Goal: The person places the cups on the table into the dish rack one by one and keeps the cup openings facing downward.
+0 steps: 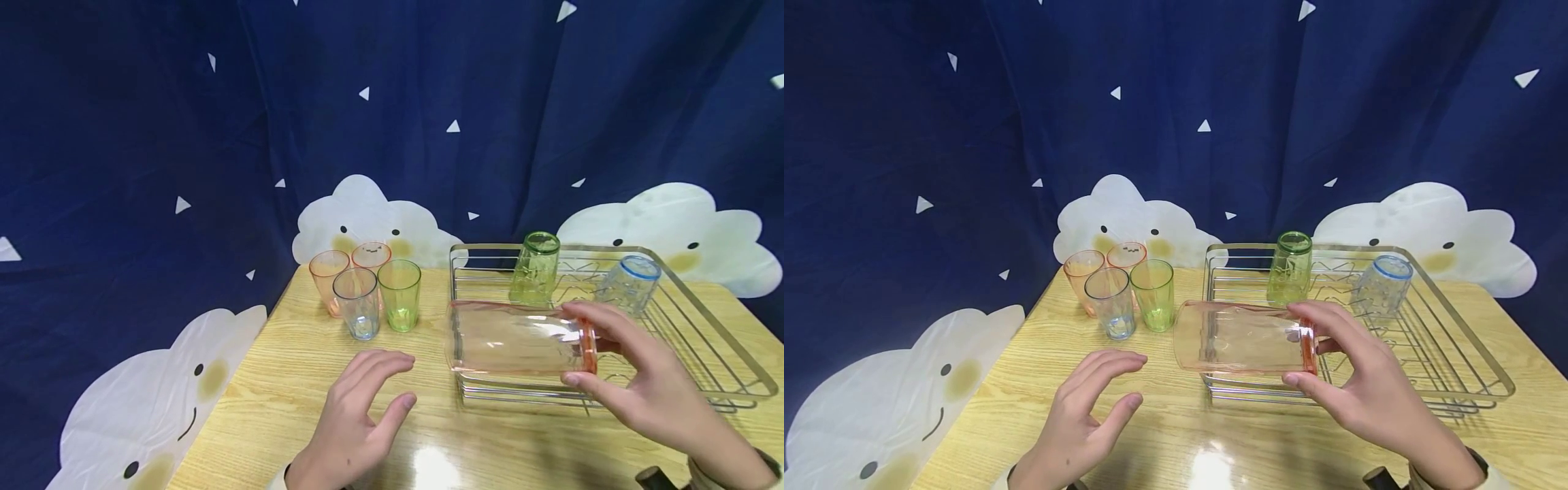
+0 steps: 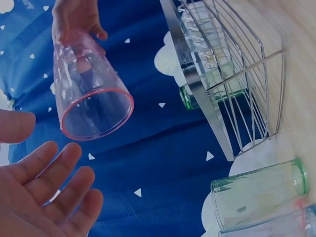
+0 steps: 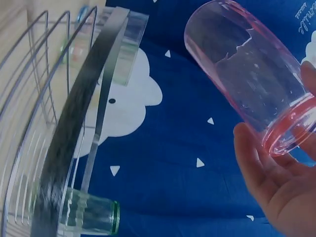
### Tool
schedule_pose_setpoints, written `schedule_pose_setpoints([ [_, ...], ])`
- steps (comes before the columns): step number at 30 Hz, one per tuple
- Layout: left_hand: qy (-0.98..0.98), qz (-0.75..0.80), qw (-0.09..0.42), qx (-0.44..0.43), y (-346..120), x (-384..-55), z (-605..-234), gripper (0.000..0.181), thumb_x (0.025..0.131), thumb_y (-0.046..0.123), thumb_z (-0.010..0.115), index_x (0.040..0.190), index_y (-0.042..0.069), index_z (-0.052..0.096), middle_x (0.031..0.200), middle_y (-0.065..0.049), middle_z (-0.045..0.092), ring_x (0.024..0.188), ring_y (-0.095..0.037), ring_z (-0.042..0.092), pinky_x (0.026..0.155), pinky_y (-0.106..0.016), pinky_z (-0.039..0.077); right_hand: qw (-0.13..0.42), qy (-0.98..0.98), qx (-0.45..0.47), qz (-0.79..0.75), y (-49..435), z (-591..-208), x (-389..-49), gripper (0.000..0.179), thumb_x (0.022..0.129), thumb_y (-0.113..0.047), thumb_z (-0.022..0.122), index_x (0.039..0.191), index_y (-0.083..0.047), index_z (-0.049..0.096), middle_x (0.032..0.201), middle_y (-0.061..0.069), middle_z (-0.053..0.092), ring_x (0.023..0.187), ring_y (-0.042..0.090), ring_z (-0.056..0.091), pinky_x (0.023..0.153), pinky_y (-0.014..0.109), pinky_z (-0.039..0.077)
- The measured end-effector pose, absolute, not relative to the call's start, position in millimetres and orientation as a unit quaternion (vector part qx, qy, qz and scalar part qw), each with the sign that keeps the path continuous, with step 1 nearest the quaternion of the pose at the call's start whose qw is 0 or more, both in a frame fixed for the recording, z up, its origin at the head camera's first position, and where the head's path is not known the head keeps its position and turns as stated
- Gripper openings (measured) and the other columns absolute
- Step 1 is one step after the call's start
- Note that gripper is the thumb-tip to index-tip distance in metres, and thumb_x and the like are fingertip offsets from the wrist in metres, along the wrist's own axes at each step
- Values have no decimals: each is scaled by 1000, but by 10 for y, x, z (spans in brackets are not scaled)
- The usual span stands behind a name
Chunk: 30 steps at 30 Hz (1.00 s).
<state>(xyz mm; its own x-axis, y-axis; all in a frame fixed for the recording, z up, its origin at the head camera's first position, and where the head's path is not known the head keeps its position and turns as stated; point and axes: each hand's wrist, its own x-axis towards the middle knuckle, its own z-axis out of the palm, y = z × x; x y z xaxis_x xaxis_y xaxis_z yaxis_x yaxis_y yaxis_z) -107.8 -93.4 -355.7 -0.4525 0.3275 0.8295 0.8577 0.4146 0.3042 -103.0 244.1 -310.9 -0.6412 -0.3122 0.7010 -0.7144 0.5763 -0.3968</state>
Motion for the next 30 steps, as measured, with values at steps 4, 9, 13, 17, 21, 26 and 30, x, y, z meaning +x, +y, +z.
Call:
schedule_pose_setpoints([
  [4,-768,-377,341,-389,-937,-1075,-3571,25,94,17,66,118,9,65,112,-4,71,107,-17,65,97,-23,50,294,-847,292,334,2470,-3060,-1039,88,51,15,86,133,2,57,129,-8,60,109,-4,57,83,3,49],
  [9,-773,-379,329,-390,-939,-1064,-3584,26,94,17,66,119,11,65,115,-2,70,108,-16,65,97,-23,50,303,-846,296,325,2497,-3033,-1062,86,51,13,86,132,2,59,127,-1,61,105,-2,57,83,3,48],
  [13,-777,-377,321,-389,-941,-1058,-3595,26,94,18,66,119,11,65,116,-2,70,109,-16,65,97,-24,51,306,-843,300,325,2516,-3029,-1072,85,51,12,87,131,2,60,126,-2,62,101,-1,56,83,3,47],
  [17,-780,-373,318,-387,-942,-1059,-3610,25,95,19,65,119,11,65,116,-1,70,109,-16,65,97,-24,51,303,-847,294,324,2525,-3008,-1062,85,51,12,87,131,1,60,129,-5,60,102,-2,56,81,3,47],
  [21,-783,-371,316,-386,-942,-1059,-3622,25,94,18,66,118,12,65,115,-1,70,109,-15,65,97,-23,51,307,-851,292,311,2528,-2957,-1053,85,51,10,88,130,0,61,131,-5,60,111,-2,56,82,2,47],
  [26,-783,-370,319,-385,-946,-1055,-3636,26,93,17,67,118,12,65,115,-1,70,109,-16,64,97,-23,50,301,-864,282,287,2534,-2868,-1042,85,53,10,89,132,-2,60,132,-10,57,113,-5,53,83,1,46],
  [30,-782,-371,319,-385,-946,-1054,-3645,25,94,19,65,118,12,65,115,0,70,108,-15,64,97,-22,49,298,-872,279,270,2539,-2803,-1045,86,54,8,89,134,-4,59,133,-11,56,109,-7,51,85,0,44],
])
